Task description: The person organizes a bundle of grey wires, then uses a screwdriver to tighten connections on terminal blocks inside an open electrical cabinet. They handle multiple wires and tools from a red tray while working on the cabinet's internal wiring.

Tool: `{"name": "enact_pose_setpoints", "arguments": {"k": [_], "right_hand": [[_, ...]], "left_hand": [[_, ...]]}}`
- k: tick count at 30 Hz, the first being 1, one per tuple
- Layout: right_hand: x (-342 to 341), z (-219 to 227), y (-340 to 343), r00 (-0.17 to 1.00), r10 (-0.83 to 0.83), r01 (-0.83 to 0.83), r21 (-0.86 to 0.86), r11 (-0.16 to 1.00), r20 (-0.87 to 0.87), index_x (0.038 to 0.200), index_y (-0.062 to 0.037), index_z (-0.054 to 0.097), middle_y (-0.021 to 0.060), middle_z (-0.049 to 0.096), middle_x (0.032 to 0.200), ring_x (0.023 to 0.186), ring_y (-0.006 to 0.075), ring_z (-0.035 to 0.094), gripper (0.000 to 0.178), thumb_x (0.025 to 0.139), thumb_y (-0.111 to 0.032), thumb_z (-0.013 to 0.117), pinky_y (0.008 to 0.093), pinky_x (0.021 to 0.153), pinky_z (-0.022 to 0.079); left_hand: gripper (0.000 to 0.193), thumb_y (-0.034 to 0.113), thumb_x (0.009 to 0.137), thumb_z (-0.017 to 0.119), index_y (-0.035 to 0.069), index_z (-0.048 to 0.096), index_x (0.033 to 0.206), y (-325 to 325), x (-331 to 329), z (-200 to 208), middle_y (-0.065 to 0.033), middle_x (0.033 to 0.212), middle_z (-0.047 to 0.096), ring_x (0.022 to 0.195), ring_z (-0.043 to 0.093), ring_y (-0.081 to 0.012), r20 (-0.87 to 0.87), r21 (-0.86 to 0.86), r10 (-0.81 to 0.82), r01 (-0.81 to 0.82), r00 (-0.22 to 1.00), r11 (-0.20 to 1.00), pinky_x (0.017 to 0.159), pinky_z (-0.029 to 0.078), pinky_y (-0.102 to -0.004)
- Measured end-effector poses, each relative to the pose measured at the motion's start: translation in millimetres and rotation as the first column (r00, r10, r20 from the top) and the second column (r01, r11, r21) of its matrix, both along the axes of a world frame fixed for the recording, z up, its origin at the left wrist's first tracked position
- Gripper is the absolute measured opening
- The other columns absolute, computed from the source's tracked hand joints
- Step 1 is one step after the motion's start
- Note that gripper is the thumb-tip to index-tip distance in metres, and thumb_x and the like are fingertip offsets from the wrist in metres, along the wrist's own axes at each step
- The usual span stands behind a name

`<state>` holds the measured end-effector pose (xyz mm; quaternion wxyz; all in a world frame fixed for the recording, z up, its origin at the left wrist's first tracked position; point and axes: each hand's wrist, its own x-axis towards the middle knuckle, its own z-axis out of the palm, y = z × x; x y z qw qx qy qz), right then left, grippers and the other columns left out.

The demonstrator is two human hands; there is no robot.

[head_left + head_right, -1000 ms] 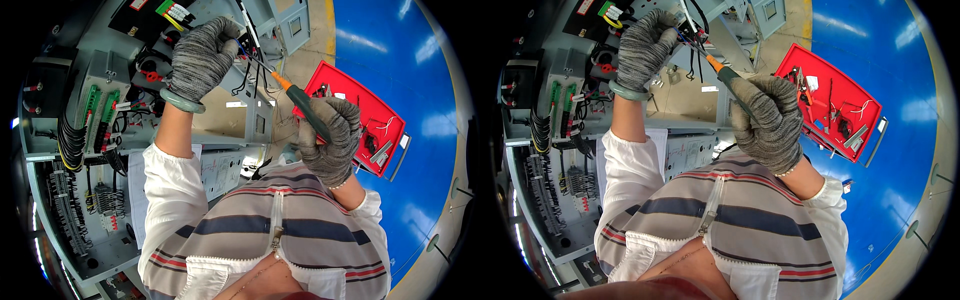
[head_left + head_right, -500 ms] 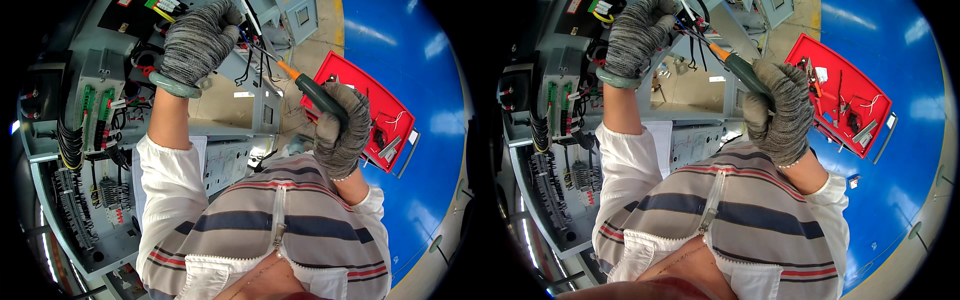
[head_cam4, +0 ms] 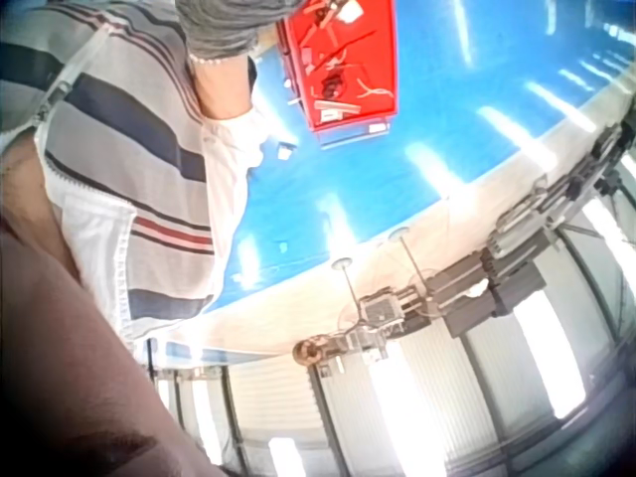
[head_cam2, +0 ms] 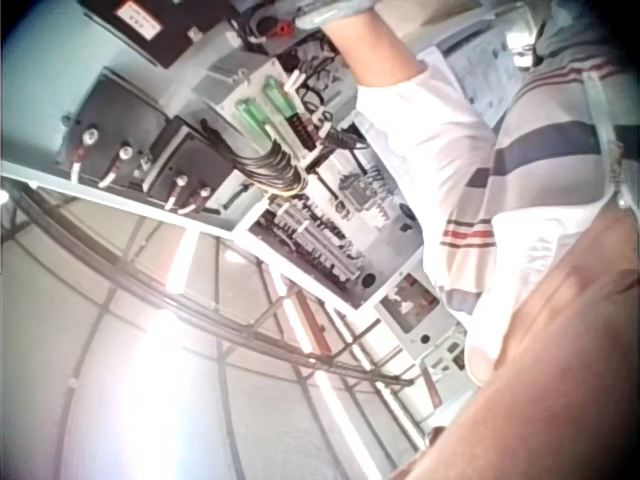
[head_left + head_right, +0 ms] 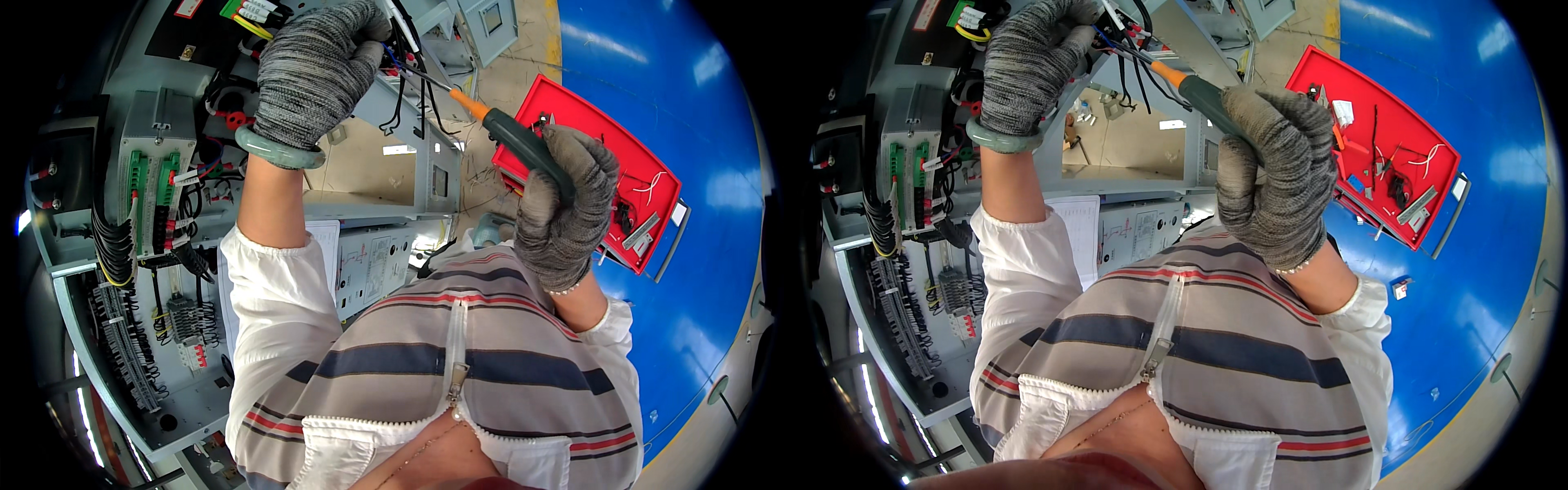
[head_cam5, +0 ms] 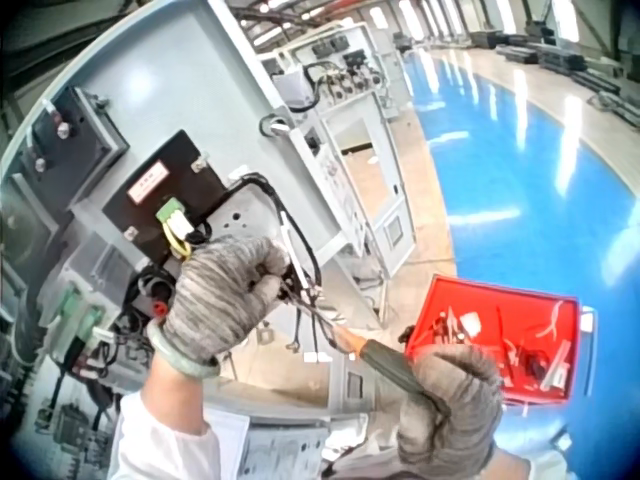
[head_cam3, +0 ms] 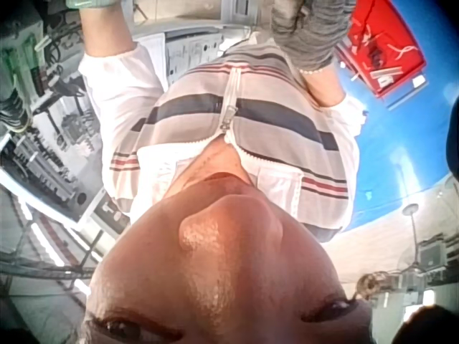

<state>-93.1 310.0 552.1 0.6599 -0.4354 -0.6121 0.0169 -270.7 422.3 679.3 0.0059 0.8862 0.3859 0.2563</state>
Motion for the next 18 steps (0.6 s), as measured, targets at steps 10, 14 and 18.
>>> {"name": "enact_pose_setpoints", "arguments": {"k": [10,14,18], "right_hand": [[-4.1,-6.5,1.5,0.99,0.079,-0.079,0.002,0.997,-0.117,0.106,-0.0023,0.058,0.0143,0.06,0.1,0.09,0.0296,0.057,0.032,0.074,-0.004,0.062,0.0371,0.08,0.046],[-1.9,3.5,-1.4,1.0,0.01,-0.01,0.018,1.0,0.002,0.106,-0.0027,0.059,0.0144,0.06,0.101,0.09,0.0299,0.057,0.032,0.074,-0.004,0.062,0.0372,0.08,0.046],[-1.7,4.8,-2.2,1.0,0.006,-0.006,0.023,1.0,0.01,0.105,-0.0035,0.06,0.0144,0.06,0.099,0.089,0.0296,0.057,0.032,0.073,-0.003,0.063,0.0368,0.079,0.046]], "left_hand": [[0.011,-0.006,0.067,0.06,0.0,0.057,0.075,-4.2,3.4,2.4,-0.0089,0.065,0.055,0.058,0.054,-0.0186,0.031,-0.078,0.022,-0.02,0.999,0.997,0.055,0.044,-0.0293],[0.01,-0.003,0.067,0.062,0.001,0.058,0.074,-13.2,13.8,12.2,-0.0092,0.064,0.056,0.059,0.055,-0.0216,-0.047,-0.029,0.034,-0.036,0.998,0.999,0.056,0.044,-0.0309],[0.009,-0.001,0.067,0.063,0.003,0.059,0.074,-5.6,4.9,-1.5,-0.0091,0.065,0.056,0.061,0.055,-0.0229,-0.075,0.085,0.054,-0.047,0.996,0.995,0.058,0.044,-0.0322]]}}
